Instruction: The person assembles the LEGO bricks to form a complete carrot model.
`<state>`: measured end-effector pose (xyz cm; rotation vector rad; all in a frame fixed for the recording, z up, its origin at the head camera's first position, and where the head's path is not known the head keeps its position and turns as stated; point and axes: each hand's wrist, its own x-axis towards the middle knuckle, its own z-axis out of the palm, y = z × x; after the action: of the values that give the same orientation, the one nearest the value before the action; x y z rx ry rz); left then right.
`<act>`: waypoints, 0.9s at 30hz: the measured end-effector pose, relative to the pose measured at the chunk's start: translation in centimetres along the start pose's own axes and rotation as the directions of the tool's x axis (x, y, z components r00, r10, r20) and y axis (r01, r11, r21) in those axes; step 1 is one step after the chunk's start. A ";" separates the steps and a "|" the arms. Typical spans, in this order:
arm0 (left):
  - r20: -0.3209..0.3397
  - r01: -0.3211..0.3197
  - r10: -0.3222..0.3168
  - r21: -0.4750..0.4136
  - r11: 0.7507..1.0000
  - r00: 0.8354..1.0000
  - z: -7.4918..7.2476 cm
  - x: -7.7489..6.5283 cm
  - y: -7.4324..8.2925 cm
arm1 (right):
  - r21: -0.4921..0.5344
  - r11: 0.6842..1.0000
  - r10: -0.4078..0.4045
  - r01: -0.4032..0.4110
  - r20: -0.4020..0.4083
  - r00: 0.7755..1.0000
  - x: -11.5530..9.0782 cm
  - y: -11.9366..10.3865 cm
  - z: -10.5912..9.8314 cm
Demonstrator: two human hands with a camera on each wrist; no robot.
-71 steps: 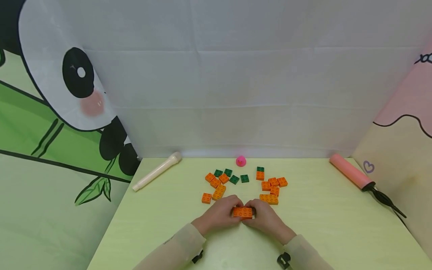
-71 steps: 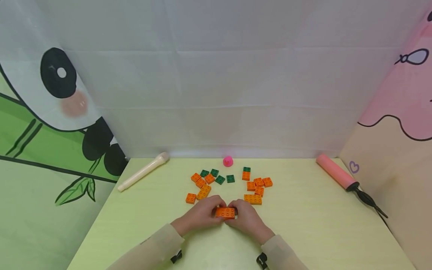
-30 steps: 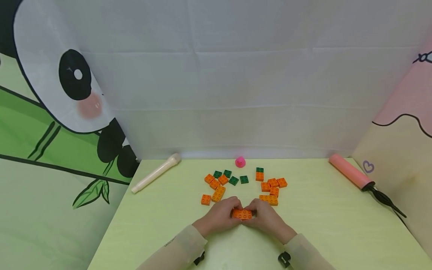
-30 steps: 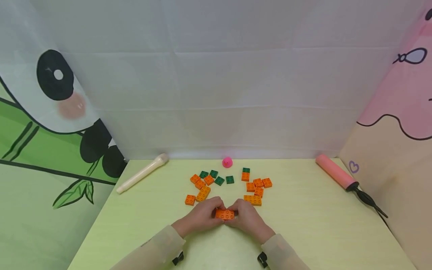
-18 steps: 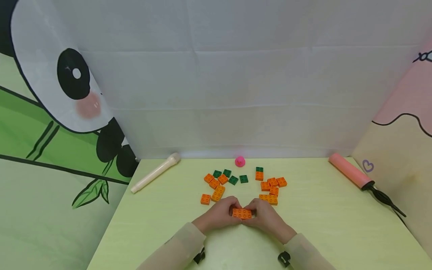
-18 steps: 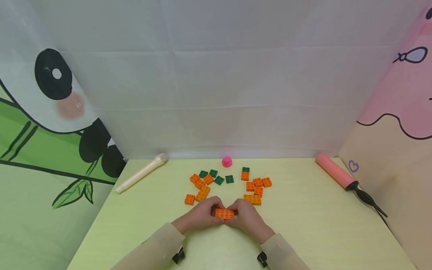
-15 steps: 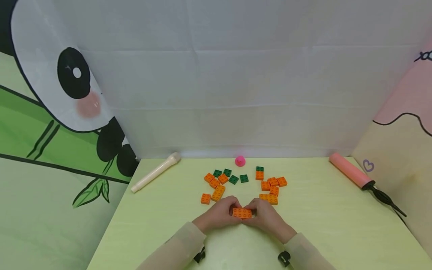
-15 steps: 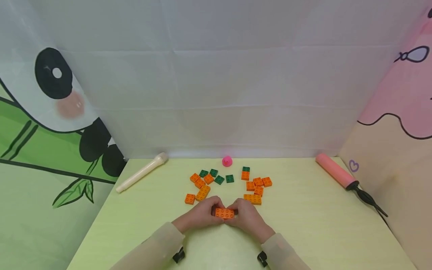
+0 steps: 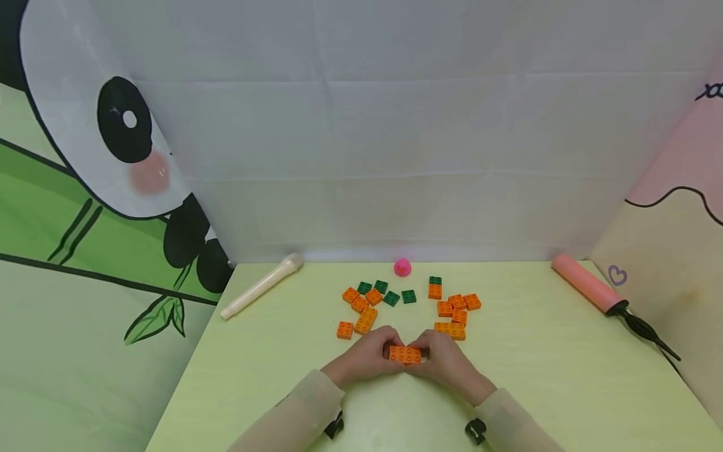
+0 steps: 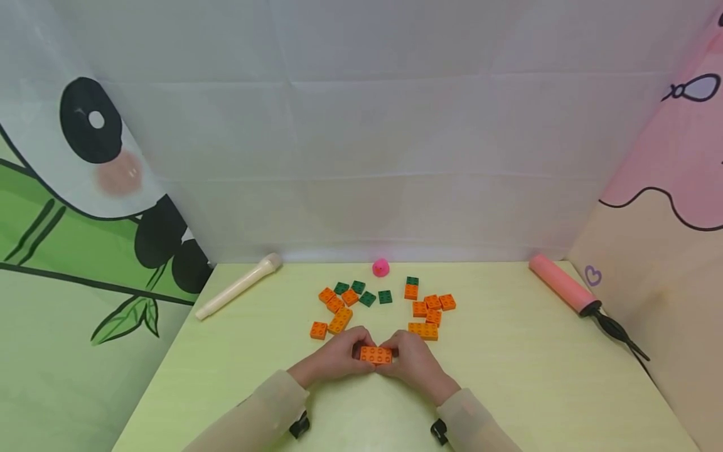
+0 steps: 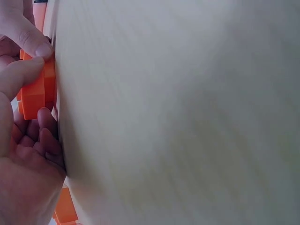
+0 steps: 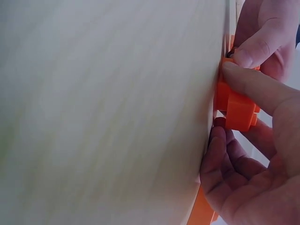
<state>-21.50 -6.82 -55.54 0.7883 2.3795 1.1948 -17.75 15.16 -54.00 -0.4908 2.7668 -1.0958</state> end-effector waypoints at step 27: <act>0.028 0.019 -0.020 0.044 0.999 0.999 0.1 0.3 -0.4 | -0.048 0.998 -0.032 0.032 0.010 0.999 -0.7 2.2 -5.0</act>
<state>-21.80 -6.77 -55.98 0.7893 2.3922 1.1198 -18.86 20.14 -51.87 -0.5466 2.7919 -1.0333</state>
